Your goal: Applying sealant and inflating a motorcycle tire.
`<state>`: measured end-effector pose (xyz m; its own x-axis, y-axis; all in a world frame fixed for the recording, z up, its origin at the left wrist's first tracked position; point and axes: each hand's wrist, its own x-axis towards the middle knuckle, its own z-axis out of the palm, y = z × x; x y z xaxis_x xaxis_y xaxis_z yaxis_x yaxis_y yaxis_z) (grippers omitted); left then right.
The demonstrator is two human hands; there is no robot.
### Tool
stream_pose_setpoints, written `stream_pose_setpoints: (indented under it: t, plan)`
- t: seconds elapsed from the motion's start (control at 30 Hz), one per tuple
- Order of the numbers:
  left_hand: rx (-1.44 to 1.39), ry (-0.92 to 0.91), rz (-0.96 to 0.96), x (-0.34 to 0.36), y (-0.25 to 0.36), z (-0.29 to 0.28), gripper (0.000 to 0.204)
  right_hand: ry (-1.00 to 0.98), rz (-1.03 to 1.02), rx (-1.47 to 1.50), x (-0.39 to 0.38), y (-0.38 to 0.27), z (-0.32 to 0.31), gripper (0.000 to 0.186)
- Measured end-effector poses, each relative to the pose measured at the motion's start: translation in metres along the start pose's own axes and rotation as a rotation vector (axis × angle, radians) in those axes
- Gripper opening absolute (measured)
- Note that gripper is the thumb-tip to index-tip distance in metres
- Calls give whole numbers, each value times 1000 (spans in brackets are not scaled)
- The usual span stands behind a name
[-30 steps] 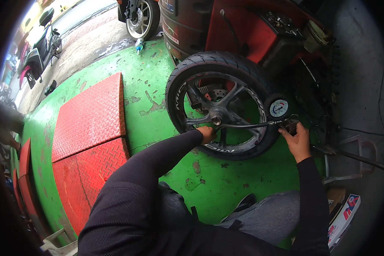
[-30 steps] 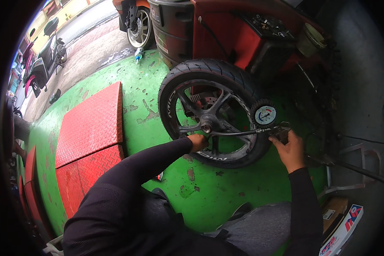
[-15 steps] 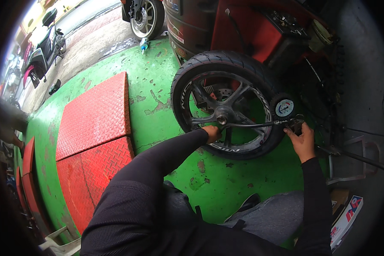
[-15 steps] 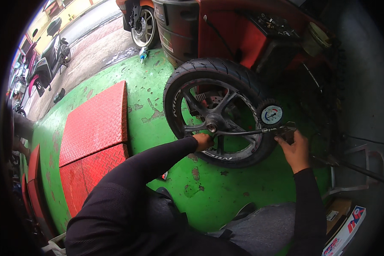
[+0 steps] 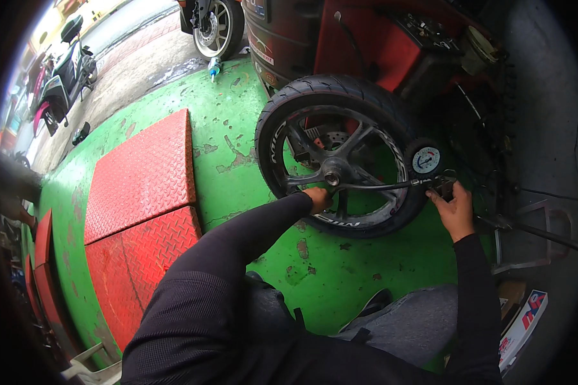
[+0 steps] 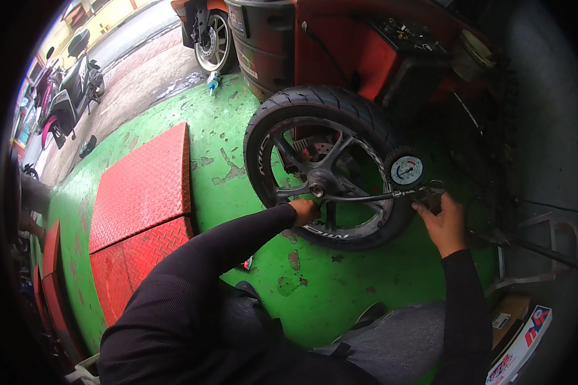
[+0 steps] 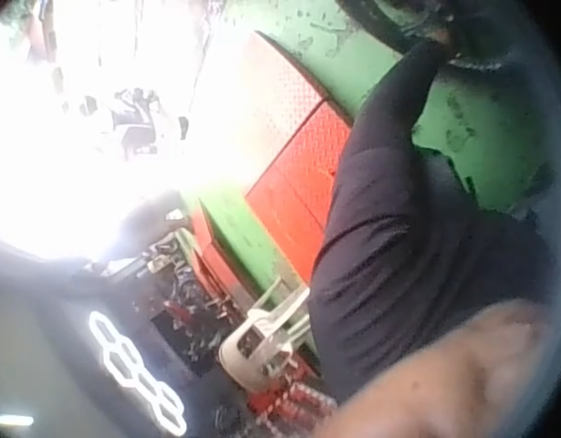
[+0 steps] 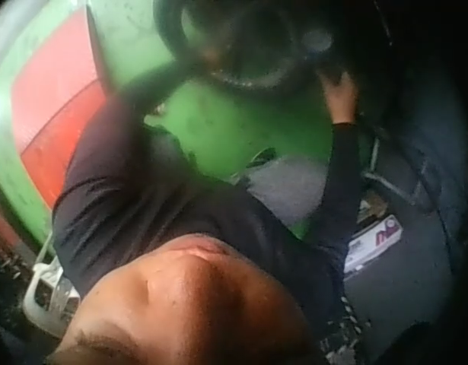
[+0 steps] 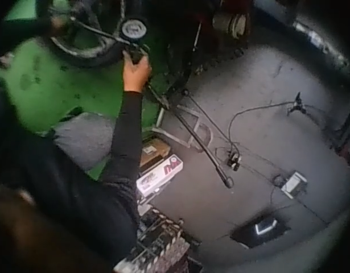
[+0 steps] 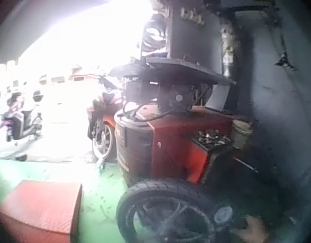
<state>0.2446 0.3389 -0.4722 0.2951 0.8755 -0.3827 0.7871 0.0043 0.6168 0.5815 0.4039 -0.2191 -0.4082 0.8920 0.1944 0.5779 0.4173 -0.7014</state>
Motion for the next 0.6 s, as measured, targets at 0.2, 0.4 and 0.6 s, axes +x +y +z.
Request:
stream_pose_setpoints:
  t: [0.2,0.4,0.6]
  plan:
    - [-7,24,31,-2,6,-2,30,-9,-8,-30,-1,-1,-3,26]
    - [5,52,37,3,-7,6,28,5,-24,-28,-1,4,-1,26]
    - [0,48,73,6,-7,8,27,7,-2,-54,-2,6,-3,24]
